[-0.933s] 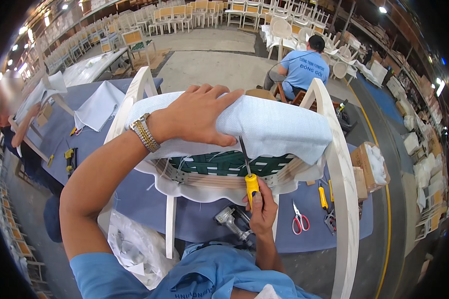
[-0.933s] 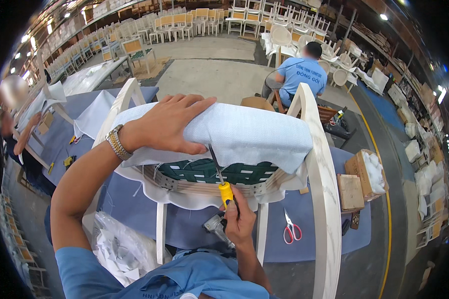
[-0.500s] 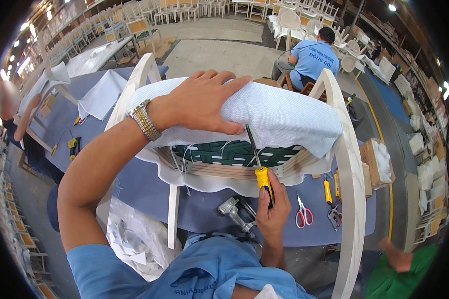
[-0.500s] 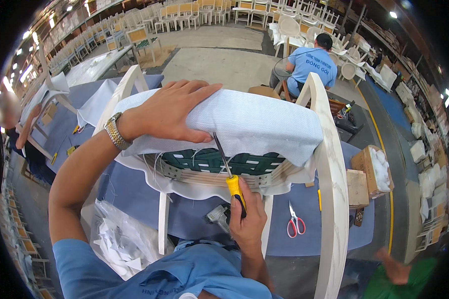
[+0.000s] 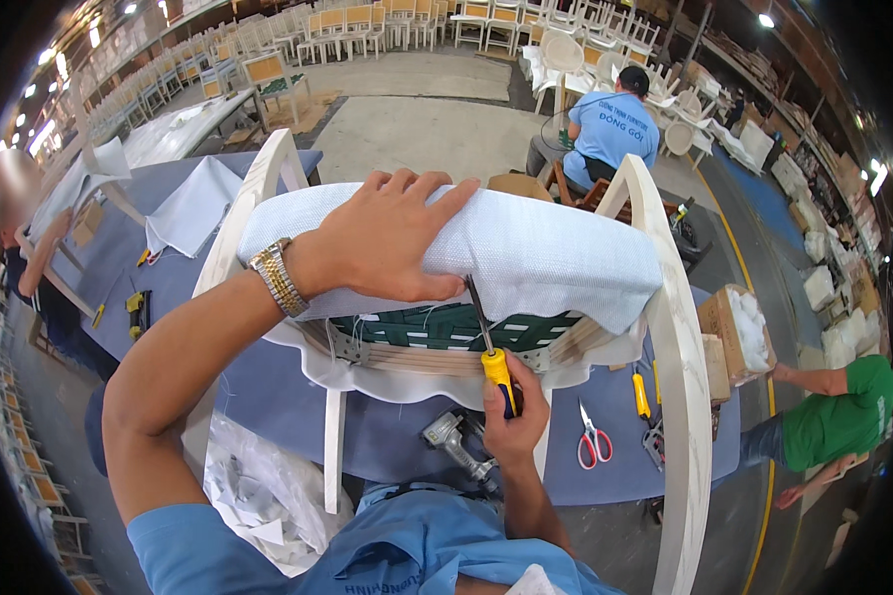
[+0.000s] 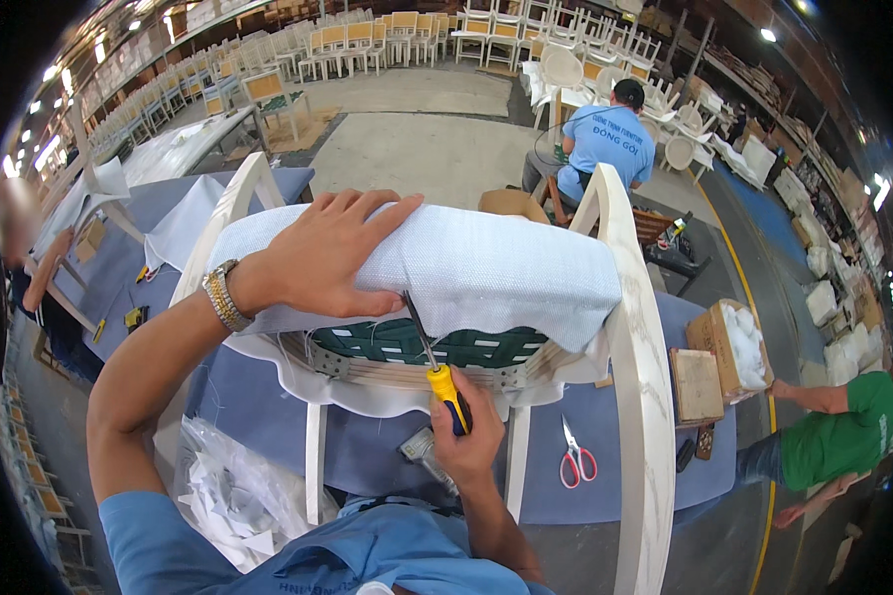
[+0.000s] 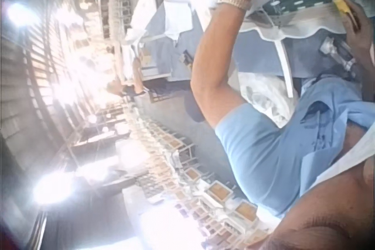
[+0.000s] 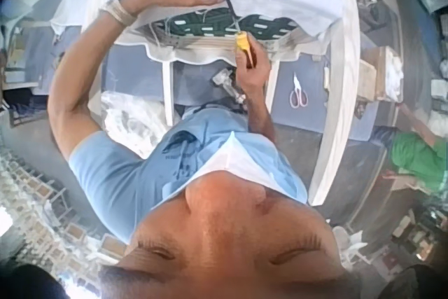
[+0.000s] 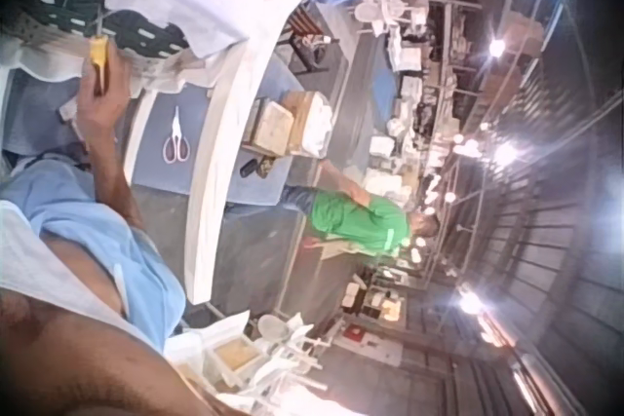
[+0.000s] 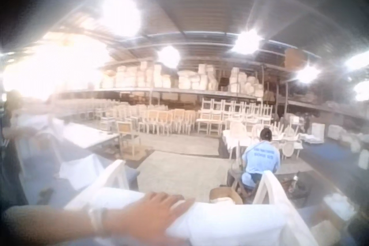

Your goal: The person staples white fabric onto the underside of a white wooden chair seat using a handheld staple gun. They repeatedly pull and smooth the fabric, then drive staples along the edges to secure it. The person also uses a yellow utility knife to trim excess fabric and adjusts the fabric position by hand.

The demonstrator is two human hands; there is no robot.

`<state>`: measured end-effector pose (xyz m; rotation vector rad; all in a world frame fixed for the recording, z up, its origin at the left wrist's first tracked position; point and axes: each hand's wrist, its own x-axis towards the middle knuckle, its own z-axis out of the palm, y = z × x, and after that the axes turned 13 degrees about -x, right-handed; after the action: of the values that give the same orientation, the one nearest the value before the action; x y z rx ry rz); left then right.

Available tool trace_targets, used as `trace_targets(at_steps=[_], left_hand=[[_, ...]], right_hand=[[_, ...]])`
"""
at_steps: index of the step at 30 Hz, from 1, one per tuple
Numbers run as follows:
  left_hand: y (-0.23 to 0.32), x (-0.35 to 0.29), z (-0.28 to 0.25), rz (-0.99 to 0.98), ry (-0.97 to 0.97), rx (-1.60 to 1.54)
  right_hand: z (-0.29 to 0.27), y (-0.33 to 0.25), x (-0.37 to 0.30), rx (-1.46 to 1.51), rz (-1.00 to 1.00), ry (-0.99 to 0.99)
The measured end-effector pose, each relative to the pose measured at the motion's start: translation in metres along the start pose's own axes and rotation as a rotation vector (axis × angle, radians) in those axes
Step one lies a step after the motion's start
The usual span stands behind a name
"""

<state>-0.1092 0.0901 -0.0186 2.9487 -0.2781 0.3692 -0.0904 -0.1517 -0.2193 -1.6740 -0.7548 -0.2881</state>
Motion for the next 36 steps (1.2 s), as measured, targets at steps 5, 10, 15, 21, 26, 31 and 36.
trace_targets(at_steps=[5, 10, 15, 21, 26, 31, 36], left_hand=[[0.001, -0.004, 0.005, -0.014, 0.027, 0.031], [-0.003, -0.002, 0.009, -0.014, 0.036, 0.015], [-0.001, -0.001, 0.003, -0.029, 0.015, 0.018], [-0.002, 0.000, 0.006, -0.048, 0.006, 0.007], [-0.013, 0.003, 0.009, 0.021, 0.008, -0.008], [-0.016, 0.002, 0.004, 0.053, -0.037, -0.059], [-0.019, 0.004, 0.004, 0.036, -0.065, -0.055]], right_hand=[[0.003, 0.005, 0.003, 0.124, 0.060, -0.033], [0.012, 0.031, 0.004, 0.690, 0.370, -0.257], [0.019, 0.024, 0.008, 0.483, 0.240, -0.180], [0.036, 0.029, 0.006, 0.815, 0.373, -0.268], [0.048, 0.072, 0.017, 1.449, 0.486, -0.654], [0.049, 0.076, 0.023, 1.353, 0.595, -0.609], [0.044, 0.080, 0.018, 1.127, 0.275, -0.346]])
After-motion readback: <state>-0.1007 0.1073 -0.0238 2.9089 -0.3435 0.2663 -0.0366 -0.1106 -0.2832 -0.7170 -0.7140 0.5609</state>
